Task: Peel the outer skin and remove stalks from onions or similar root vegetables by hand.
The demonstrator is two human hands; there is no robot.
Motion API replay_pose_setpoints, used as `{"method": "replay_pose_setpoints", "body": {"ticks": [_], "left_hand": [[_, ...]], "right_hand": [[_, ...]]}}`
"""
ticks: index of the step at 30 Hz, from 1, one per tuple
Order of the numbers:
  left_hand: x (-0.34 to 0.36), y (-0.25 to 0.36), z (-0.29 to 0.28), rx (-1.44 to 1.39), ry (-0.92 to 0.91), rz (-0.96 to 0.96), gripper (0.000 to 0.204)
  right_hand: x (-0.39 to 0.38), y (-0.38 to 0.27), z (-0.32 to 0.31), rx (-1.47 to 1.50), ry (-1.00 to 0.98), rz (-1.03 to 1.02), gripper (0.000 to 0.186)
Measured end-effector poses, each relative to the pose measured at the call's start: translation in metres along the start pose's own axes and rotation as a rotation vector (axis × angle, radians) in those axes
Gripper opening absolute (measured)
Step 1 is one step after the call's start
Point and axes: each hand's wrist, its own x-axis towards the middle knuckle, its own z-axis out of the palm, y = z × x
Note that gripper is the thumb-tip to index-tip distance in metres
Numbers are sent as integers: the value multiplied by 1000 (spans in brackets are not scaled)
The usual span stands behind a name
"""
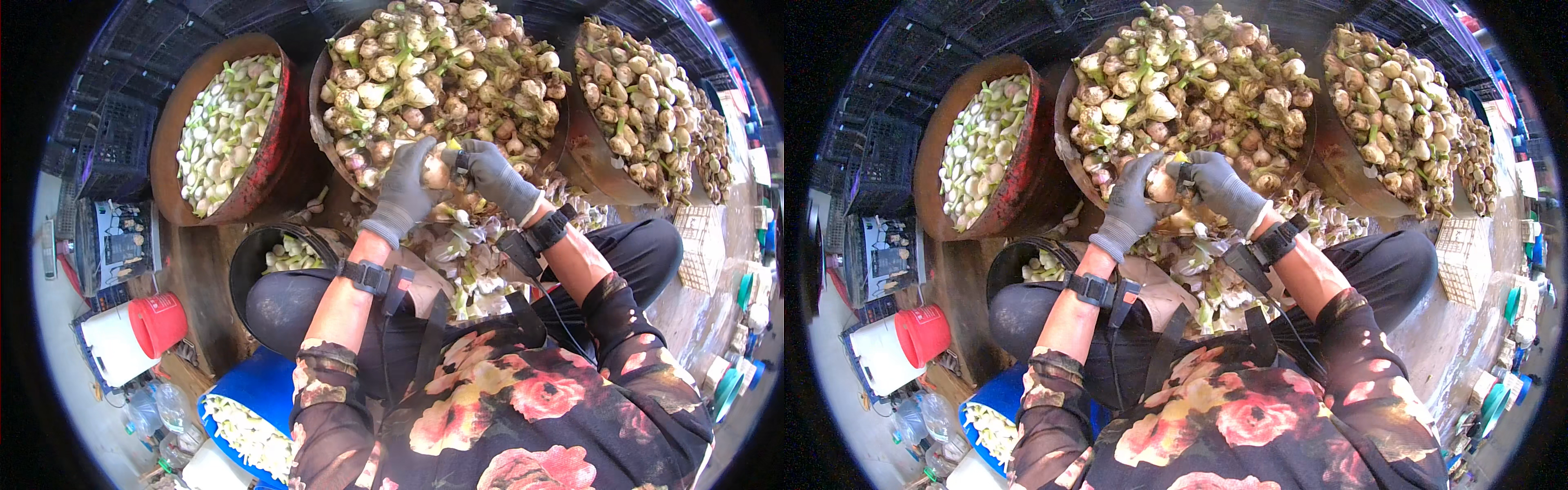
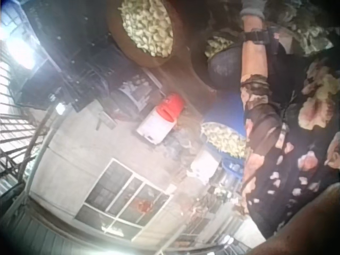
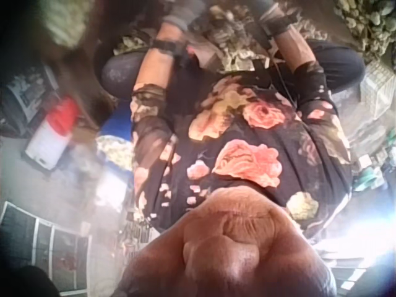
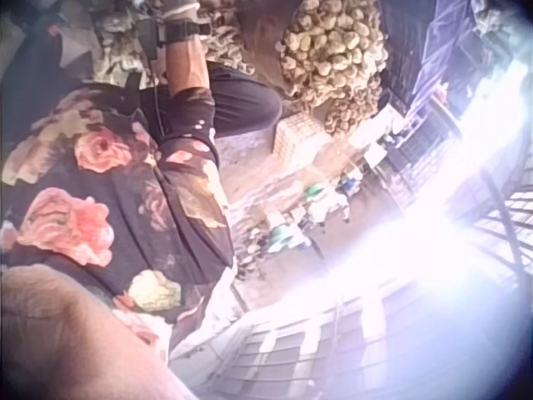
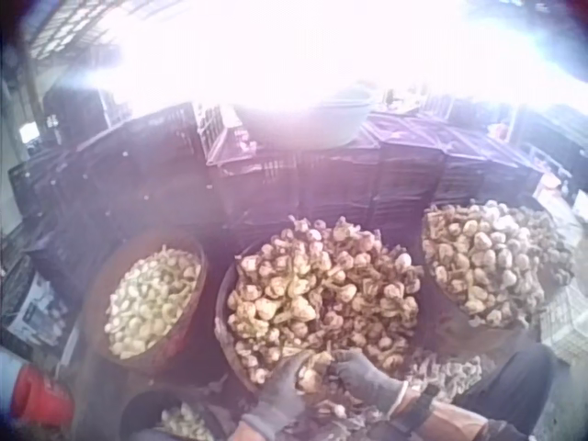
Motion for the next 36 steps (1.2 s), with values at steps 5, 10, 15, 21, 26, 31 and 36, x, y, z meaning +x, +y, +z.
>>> {"method": "replay_pose_setpoints", "body": {"ticks": [5, 10, 15, 21, 26, 31, 36], "left_hand": [[2, 3, -6, -12, -23, 32, 80], [2, -2, -7, -30, -28, 21, 74], [3, -8, -13, -517, -48, -110, 57], [0, -9, -10, -1512, -69, -583, 46], [3, -14, 0, -844, 131, -395, 45], [-4, -22, -10, -1314, 114, -795, 47], [2, -27, -21, -317, 332, -493, 42]], "right_hand": [[-4, 7, -14, -756, -81, -640, 12], [-4, 4, -21, -778, -153, -798, 11], [-8, -1, -17, -606, -157, -433, 19], [-4, 20, -3, -936, 132, -379, 26], [-12, 24, 5, -267, 50, -250, 21], [-27, 12, 11, 57, -183, -239, 19], [-34, 13, 15, 32, -53, -225, 23]]}}
